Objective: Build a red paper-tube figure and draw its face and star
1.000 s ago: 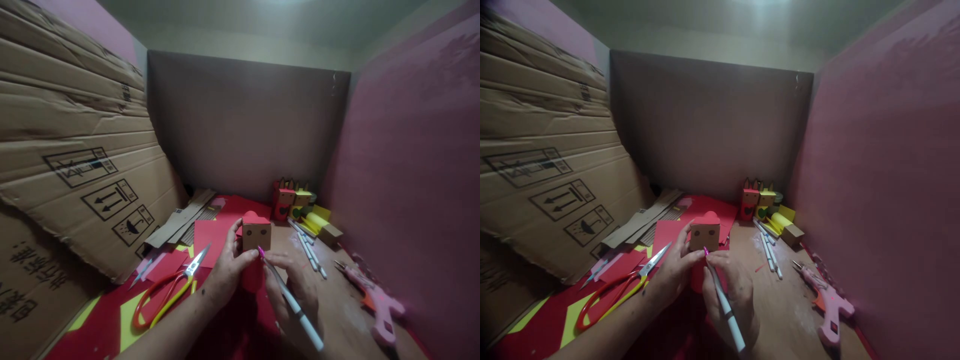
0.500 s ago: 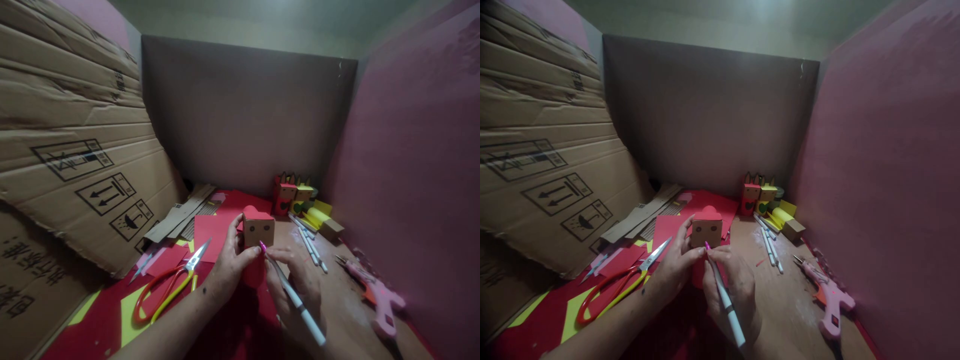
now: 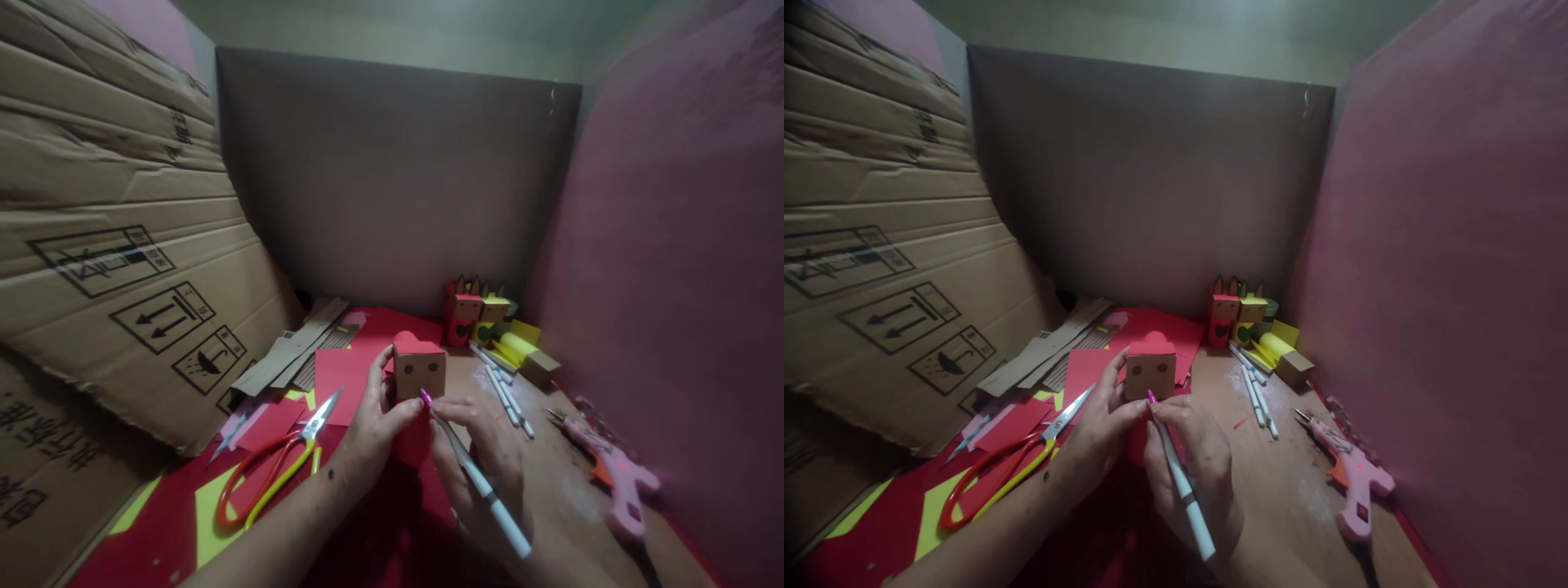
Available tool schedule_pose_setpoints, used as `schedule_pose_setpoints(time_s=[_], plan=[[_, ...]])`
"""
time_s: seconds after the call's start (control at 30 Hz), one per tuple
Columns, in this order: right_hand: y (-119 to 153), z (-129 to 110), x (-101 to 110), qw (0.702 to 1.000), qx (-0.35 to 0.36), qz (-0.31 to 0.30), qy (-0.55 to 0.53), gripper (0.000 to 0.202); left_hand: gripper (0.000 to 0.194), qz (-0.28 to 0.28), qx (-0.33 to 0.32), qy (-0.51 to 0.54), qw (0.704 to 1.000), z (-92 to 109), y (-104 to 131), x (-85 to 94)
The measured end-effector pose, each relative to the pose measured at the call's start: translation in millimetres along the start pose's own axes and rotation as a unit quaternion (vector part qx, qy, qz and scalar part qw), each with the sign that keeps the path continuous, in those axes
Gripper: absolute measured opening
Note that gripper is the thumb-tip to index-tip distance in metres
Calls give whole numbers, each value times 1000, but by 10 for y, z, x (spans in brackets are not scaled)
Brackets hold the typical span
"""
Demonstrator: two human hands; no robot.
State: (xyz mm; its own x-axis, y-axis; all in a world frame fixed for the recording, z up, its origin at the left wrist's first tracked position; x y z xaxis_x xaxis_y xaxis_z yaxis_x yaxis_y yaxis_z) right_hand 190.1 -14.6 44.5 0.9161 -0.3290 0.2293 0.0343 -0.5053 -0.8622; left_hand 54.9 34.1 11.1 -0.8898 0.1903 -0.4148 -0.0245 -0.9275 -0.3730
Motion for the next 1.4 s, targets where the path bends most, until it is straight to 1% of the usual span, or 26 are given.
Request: schedule_pose_setpoints(time_s=[0.13,0.3,0.47,0.73,1.13,1.4], plan=[[22,10,4,1000,-19,-3,3,25,84,-1,-2,0,1000,6,0,-13],[15,7,-3,1000,-16,-5,-9,27,77,2,-3,-7,1000,20,5,-24],[-17,2,-4,1000,-13,-5,-6,27,81,5,3,-11,1000,18,9,-15],[-10,-3,-2,1000,-13,-2,2,26,76,3,-3,-7,1000,16,11,-15],[-24,-15,2,1000,0,-7,6,27,80,2,-7,-22,1000,13,12,-1],[-32,-9,-3,1000,-17,-13,1,23,80,2,-14,-21,1000,11,22,-1]])
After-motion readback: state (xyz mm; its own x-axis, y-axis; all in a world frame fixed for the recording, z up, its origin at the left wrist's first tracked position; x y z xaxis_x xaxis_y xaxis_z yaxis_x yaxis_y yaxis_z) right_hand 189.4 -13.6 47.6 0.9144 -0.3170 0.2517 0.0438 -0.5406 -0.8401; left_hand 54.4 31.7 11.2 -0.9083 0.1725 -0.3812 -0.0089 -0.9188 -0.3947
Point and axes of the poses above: each hand's wrist, its own y-axis away from the middle knuckle, its own x-axis out of the back of the hand, z = x × y, the point moved 5 cm from there along -y, towards the middle knuckle, and after that the axes turned 8 degrees about -x, right-handed, at the moved point
